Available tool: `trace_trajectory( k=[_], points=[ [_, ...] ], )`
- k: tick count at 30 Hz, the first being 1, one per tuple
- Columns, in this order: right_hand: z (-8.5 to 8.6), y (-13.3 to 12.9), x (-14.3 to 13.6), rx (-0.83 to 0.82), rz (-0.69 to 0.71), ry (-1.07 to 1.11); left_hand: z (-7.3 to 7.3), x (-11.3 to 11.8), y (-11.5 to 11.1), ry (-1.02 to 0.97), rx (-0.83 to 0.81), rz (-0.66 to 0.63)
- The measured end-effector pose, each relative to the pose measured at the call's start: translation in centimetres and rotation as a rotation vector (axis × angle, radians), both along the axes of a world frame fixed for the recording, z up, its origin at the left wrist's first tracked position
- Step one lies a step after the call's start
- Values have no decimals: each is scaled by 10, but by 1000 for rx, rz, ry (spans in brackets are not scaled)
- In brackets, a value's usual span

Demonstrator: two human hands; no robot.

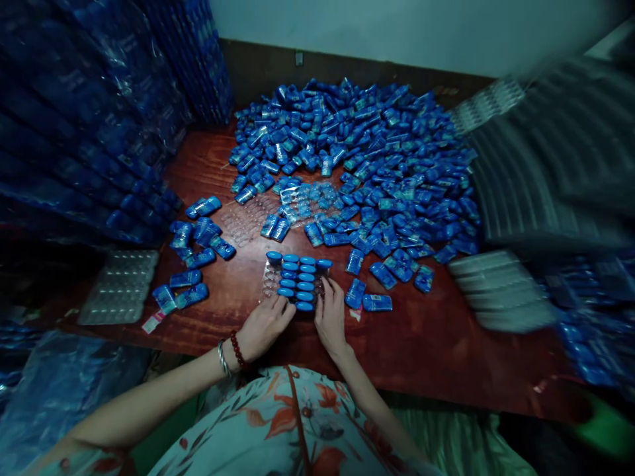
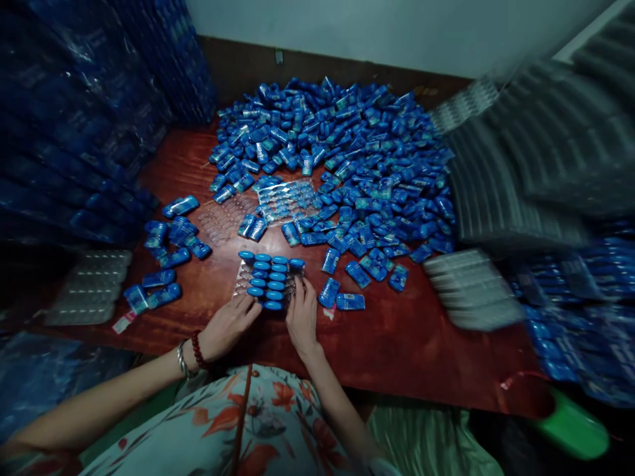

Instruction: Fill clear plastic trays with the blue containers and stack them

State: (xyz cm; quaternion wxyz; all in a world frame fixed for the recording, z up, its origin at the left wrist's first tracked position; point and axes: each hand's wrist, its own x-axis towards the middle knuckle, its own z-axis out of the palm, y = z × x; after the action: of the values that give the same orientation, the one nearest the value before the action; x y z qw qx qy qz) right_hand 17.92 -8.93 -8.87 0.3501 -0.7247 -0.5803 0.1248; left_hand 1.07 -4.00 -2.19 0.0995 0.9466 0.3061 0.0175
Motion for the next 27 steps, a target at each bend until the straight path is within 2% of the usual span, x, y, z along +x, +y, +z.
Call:
trace_trajectory(
  k=[3,5,7,9,11,14,17,20,23,25,27],
  points=[
    [5,1,6,18,16,22,-6,-2,-4,-81,-1,37],
    [12,-6,16,60,-9,8,-9,-6,-9,-198,-7,125],
    [20,-17,33,103,-33,-84,-11,-13,-12,-330,-26,241],
    [27,-29,55,80,36,-241,-12,-24,-8,-431,-44,353],
    [32,-34,76,-24,138,-393,-12,-39,8,-464,-4,456],
    [33,-30,96,-184,288,-591,-13,-65,52,-300,151,556],
    [31,-16,103,-259,410,-692,-15,-87,102,-11,224,547],
    [30,-6,108,-301,484,-717,-16,-98,136,154,219,484],
    [38,-5,113,-311,508,-673,-15,-101,146,224,212,357],
    [47,-8,114,-313,508,-589,-15,-98,142,236,198,266],
    [55,-11,109,-273,448,-435,-15,-94,134,234,157,205]
  ],
)
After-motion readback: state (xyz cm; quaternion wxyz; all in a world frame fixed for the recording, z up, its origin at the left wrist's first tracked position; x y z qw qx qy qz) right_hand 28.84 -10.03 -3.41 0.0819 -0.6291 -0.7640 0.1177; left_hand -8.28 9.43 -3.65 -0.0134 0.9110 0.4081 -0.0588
